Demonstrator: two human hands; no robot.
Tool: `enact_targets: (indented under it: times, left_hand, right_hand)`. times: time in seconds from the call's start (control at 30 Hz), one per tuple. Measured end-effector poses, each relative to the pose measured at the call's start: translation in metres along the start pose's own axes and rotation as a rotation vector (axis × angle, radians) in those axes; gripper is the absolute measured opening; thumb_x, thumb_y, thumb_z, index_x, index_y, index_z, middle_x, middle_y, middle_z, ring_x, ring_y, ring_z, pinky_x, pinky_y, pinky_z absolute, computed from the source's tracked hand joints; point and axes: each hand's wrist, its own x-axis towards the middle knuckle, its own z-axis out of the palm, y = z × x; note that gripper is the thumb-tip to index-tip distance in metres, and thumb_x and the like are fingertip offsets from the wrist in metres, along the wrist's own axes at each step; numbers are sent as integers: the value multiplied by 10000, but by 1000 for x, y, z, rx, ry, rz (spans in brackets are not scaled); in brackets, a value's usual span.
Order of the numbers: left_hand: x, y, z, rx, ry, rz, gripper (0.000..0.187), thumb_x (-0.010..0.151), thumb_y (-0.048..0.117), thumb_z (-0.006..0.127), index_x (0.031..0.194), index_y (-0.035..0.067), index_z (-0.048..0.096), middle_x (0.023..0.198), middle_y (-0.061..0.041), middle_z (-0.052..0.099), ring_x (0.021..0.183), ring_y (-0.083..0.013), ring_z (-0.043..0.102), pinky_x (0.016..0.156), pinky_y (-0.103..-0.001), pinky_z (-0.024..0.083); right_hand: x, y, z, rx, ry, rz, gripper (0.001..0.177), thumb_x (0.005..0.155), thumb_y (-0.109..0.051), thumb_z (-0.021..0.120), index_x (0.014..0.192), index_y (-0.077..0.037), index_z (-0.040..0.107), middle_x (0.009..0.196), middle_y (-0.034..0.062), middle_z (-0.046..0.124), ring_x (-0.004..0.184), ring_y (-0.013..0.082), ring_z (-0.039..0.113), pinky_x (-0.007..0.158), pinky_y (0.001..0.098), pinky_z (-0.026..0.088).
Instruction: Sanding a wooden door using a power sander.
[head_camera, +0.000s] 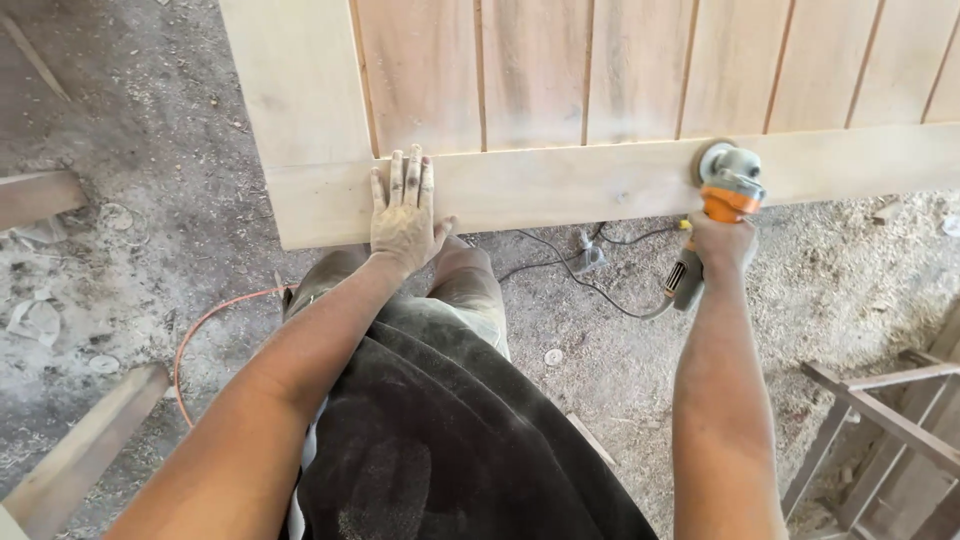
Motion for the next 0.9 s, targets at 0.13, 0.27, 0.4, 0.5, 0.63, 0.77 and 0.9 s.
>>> enact_targets:
  times: [0.13,0.27,0.4,0.5,0.63,0.77,0.9]
  left_hand:
    - [-9,-29,8,36,-15,73,930,953,534,564,1620,-7,208,1692,-167,165,1567,-395,103,1249,-605,58]
    - [-27,-64,-3,-1,4,217,790,1014,443,526,1649,65,246,1722,-118,205,1592,-339,158,1298,-515,118]
    - [-31,-105,-17,-3,38,163,750,992,419,502,1616,85,255,1671,-143,220,1537,-356,165,1249,-534,134]
    - [-31,-139,-31,-106,47,118,681,1022,317,530,1620,77,307,1695,-131,206,1565,-346,144,1279,-529,135]
    - [-22,-201,-28,-188,328,-188,500,1026,101,532,1521,87,463,1705,-123,284,1604,-297,199,1335,-514,164]
    - [-22,-284,-30,-299,602,-418,410,1125,126,429,1515,7,470,1673,-189,322,1582,-356,236,1344,-489,193]
    - [-23,-321,-38,-228,634,-495,457,1133,194,350,1534,-1,452,1664,-201,311,1582,-369,252,1320,-492,211]
  right_hand:
    - [-54,-47,-3,-2,31,-2,380,792,-361,859,954,-41,734,840,72,703,742,152,682,709,331,558]
    - [-115,-70,25,107,-76,48,339,799,-310,812,1006,-68,696,838,48,704,694,142,705,679,318,608]
    - [-197,-121,58,-125,-148,-115,436,850,-414,829,973,-36,652,821,79,680,626,178,672,592,365,614]
    - [-264,-161,88,-105,-115,-359,378,786,-364,838,938,-53,683,766,80,695,623,176,662,604,378,585]
    - [-342,-226,115,-98,-245,-442,334,805,-346,790,956,-66,687,746,60,704,613,182,685,596,341,581]
    - [-391,-269,123,-179,-379,-530,409,781,-351,795,993,-33,651,745,95,699,610,209,688,600,359,581]
    - [-411,-276,131,-211,-415,-736,323,774,-298,755,978,-70,650,774,97,702,649,229,692,649,406,573]
